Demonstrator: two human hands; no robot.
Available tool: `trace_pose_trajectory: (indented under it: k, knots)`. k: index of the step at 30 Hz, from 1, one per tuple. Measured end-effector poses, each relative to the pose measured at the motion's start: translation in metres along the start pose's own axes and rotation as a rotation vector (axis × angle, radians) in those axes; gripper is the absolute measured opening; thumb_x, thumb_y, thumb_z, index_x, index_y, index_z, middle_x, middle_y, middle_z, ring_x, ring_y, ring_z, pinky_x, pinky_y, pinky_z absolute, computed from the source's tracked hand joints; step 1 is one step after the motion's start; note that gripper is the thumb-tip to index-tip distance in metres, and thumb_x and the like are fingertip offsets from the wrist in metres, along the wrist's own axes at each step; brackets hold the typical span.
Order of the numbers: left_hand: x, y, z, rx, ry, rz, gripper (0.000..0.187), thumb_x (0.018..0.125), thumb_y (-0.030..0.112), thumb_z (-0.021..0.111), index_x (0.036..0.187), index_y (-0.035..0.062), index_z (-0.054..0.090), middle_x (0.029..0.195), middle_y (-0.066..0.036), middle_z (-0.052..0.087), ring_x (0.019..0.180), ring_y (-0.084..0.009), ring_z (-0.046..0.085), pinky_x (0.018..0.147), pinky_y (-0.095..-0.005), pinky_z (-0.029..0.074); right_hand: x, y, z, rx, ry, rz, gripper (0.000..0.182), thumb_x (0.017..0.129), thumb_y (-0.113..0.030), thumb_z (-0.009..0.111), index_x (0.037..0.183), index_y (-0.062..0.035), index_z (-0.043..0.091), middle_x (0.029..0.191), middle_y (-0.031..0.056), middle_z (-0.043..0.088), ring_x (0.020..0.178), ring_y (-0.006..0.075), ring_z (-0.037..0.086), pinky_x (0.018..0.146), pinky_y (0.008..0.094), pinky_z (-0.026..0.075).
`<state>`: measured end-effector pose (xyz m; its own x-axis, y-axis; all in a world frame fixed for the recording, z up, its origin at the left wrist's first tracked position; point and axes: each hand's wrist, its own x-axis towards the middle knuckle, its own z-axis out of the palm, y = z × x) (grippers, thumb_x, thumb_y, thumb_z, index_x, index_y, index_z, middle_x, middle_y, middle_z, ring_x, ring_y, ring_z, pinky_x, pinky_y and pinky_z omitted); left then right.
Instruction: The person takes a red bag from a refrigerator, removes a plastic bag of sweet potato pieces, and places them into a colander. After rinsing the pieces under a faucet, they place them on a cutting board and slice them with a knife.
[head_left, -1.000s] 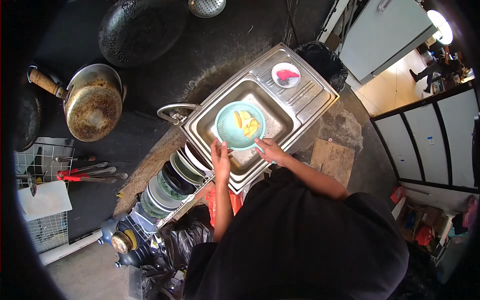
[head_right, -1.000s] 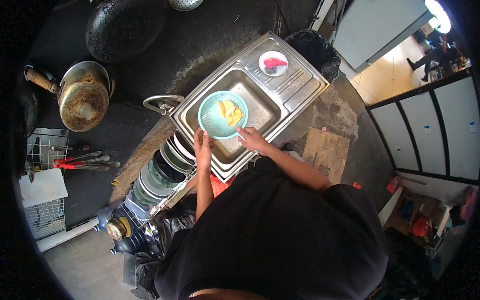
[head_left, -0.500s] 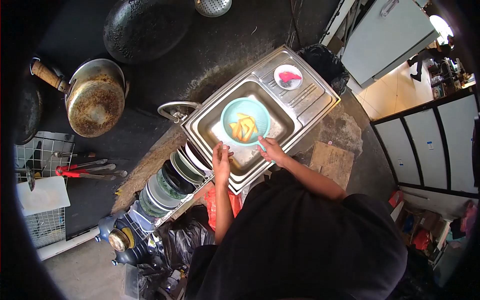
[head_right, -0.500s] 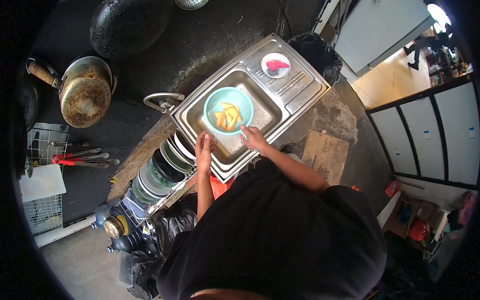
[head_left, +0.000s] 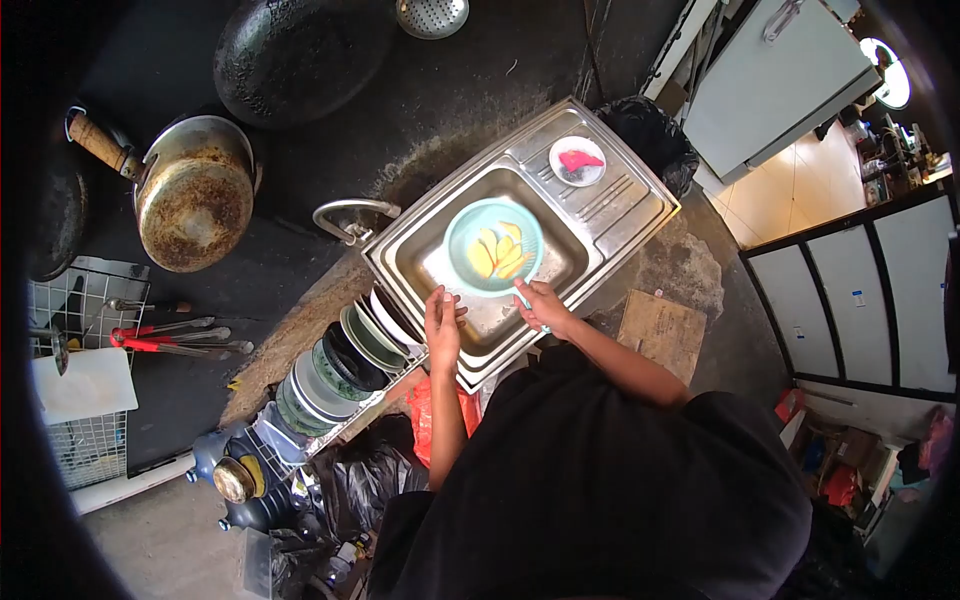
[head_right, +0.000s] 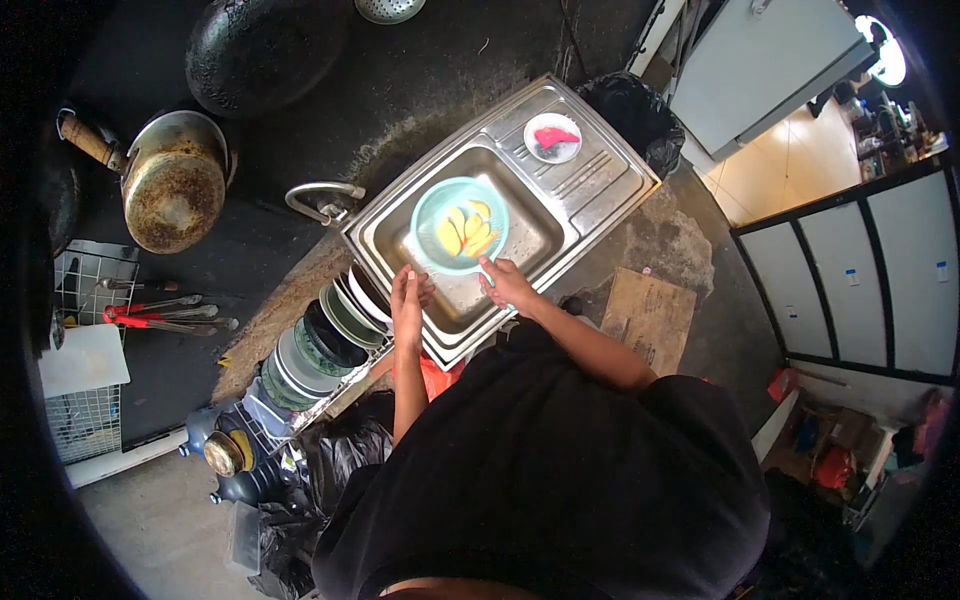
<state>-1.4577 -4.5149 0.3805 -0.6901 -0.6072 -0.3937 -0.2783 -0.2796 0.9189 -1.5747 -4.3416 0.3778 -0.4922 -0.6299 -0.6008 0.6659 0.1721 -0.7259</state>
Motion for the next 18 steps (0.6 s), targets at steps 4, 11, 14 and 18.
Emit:
trace_pose_trajectory:
  k: [4, 11, 14, 18]
  knots:
    - [-0.001, 0.006, 0.005, 0.026, 0.001, -0.01, 0.049, 0.098, 0.038, 0.05, 0.135, 0.0061, 0.042, 0.109, -0.01, 0.061, 0.089, -0.0181, 0.061, 0.076, -0.0294, 0.046, -0.003, -0.006, -0.001, -0.126, -0.011, 0.031, 0.043, 0.1, -0.045, 0.041, 0.082, -0.006, 0.049, 0.053, -0.0033, 0.036, 0.037, 0.0054, 0.03, 0.035, 0.0231, 0.027]
    - [0.005, 0.002, 0.002, 0.025, 0.018, 0.009, 0.051, 0.097, 0.038, 0.052, 0.133, 0.0042, 0.043, 0.109, -0.01, 0.061, 0.089, -0.0175, 0.061, 0.076, -0.0299, 0.046, -0.001, -0.002, 0.004, -0.032, -0.008, -0.024, 0.045, 0.099, -0.046, 0.044, 0.081, -0.0051, 0.049, 0.052, -0.0022, 0.038, 0.036, 0.0066, 0.032, 0.033, 0.0237, 0.027]
    - [0.003, 0.0, 0.004, 0.001, 0.047, 0.014, 0.05, 0.097, 0.038, 0.052, 0.132, 0.0035, 0.043, 0.106, -0.008, 0.061, 0.088, -0.0166, 0.061, 0.074, -0.0293, 0.047, -0.009, -0.015, 0.011, -0.082, -0.046, 0.06, 0.046, 0.098, -0.047, 0.044, 0.082, -0.005, 0.05, 0.053, -0.0022, 0.038, 0.037, 0.0064, 0.032, 0.033, 0.0235, 0.027]
    - [0.0, 0.006, 0.0, 0.004, 0.014, 0.041, 0.051, 0.096, 0.037, 0.054, 0.131, 0.0024, 0.044, 0.102, -0.009, 0.062, 0.085, -0.0161, 0.063, 0.072, -0.0274, 0.046, -0.007, -0.008, 0.023, 0.014, 0.101, -0.035, 0.047, 0.097, -0.049, 0.045, 0.081, -0.0049, 0.051, 0.054, -0.0018, 0.04, 0.037, 0.0062, 0.034, 0.033, 0.0237, 0.029]
